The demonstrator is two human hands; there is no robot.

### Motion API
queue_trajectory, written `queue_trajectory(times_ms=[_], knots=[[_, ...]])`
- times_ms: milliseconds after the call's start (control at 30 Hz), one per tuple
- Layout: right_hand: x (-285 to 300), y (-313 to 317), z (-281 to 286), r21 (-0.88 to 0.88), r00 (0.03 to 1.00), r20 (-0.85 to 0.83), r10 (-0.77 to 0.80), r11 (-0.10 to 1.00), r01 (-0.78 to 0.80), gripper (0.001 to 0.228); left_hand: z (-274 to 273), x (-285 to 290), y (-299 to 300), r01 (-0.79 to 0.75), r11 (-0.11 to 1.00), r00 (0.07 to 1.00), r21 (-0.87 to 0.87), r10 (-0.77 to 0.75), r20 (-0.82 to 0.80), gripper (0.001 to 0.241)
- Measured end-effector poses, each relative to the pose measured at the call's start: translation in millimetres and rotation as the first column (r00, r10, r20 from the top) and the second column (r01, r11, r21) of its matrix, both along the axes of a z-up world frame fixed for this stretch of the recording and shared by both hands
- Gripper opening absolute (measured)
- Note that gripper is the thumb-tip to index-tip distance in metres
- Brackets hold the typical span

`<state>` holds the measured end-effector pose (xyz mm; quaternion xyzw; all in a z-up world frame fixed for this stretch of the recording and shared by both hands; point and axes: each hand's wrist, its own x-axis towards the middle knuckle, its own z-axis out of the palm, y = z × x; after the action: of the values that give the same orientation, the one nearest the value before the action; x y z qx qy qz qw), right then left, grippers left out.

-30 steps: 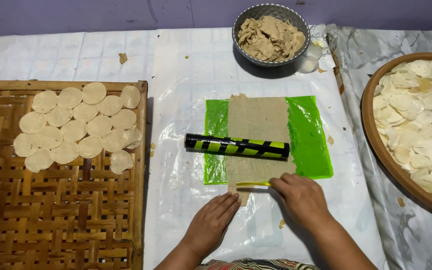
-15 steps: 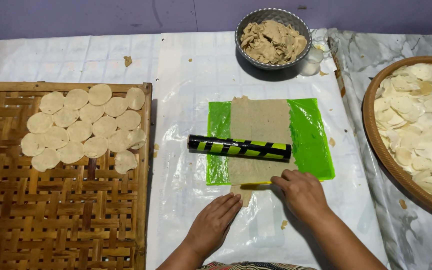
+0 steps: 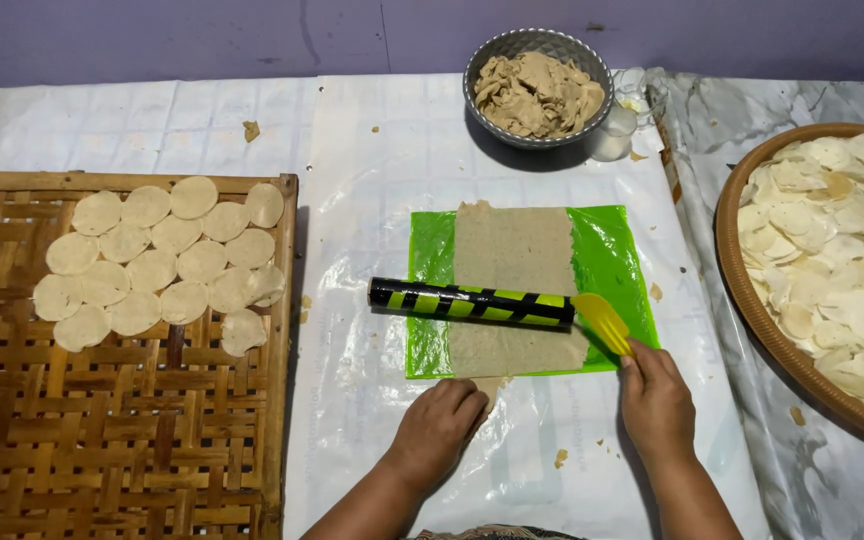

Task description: Flatten dough into thin circles using a rolling tool and spatula, then arrange them on a drying tray.

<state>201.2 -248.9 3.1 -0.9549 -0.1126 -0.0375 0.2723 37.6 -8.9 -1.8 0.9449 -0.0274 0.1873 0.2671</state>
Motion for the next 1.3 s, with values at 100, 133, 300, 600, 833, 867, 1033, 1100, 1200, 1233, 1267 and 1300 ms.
queue_trajectory(times_ms=[100, 133, 300, 600, 833, 867, 1033, 1100, 1200, 1233, 1267, 1300], knots=[[18, -7, -21, 0.02, 0.991, 0.134, 0.004, 1.0, -0.007, 0.035, -9, 2, 1, -0.009, 0.998, 1.0, 0.069, 0.01, -0.01, 0.013], [19, -5, -19, 0.023, 0.991, 0.136, 0.001, 1.0, -0.004, 0.035, -1, 1, 0, -0.006, 0.997, 1.0, 0.072, 0.007, -0.009, 0.013], [22, 36, 11, 0.026, 0.931, 0.292, 0.218, 0.972, -0.235, 0.042, 20, 0, 0, -0.332, 0.757, 0.938, -0.563, 0.204, -0.28, 0.022], [43, 121, 2, -0.268, 0.814, 0.062, 0.578, 0.795, -0.544, 0.062, -13, -8, 58, -0.473, 0.319, 0.877, -0.821, 0.256, -0.406, 0.034], [53, 125, 9, -0.427, 0.841, -0.104, 0.531, 0.74, -0.52, 0.059, 53, 13, 95, -0.427, 0.835, 0.829, -0.347, 0.209, -0.518, 0.023], [52, 121, 12, -0.341, 0.879, -0.065, 0.472, 0.817, -0.465, 0.061, 60, 20, 96, -0.347, 0.867, 0.844, -0.358, 0.121, -0.523, 0.023], [56, 96, 23, -0.165, 0.949, -0.002, 0.316, 0.936, -0.312, 0.064, 44, 57, 93, -0.213, 0.886, 0.827, -0.411, -0.06, -0.559, 0.017], [56, 85, 29, -0.152, 0.96, 0.001, 0.281, 0.949, -0.277, 0.062, 18, 74, 91, -0.183, 0.941, 0.811, -0.283, -0.018, -0.585, 0.013], [56, 69, 25, -0.161, 0.972, -0.013, 0.234, 0.959, -0.233, 0.061, 3, 84, 91, -0.146, 0.989, 0.899, -0.036, 0.117, -0.423, 0.014], [55, 64, 24, -0.16, 0.973, -0.015, 0.229, 0.96, -0.229, 0.061, -4, 85, 92, -0.141, 0.989, 0.898, -0.036, 0.112, -0.425, 0.014], [54, 60, 23, -0.153, 0.974, -0.011, 0.228, 0.962, -0.227, 0.062, -12, 86, 94, -0.162, 0.987, 0.903, -0.013, 0.143, -0.406, 0.019], [51, 55, 22, -0.147, 0.973, -0.012, 0.229, 0.962, -0.228, 0.062, -19, 85, 94, -0.185, 0.983, 0.904, 0.008, 0.174, -0.39, 0.026]])
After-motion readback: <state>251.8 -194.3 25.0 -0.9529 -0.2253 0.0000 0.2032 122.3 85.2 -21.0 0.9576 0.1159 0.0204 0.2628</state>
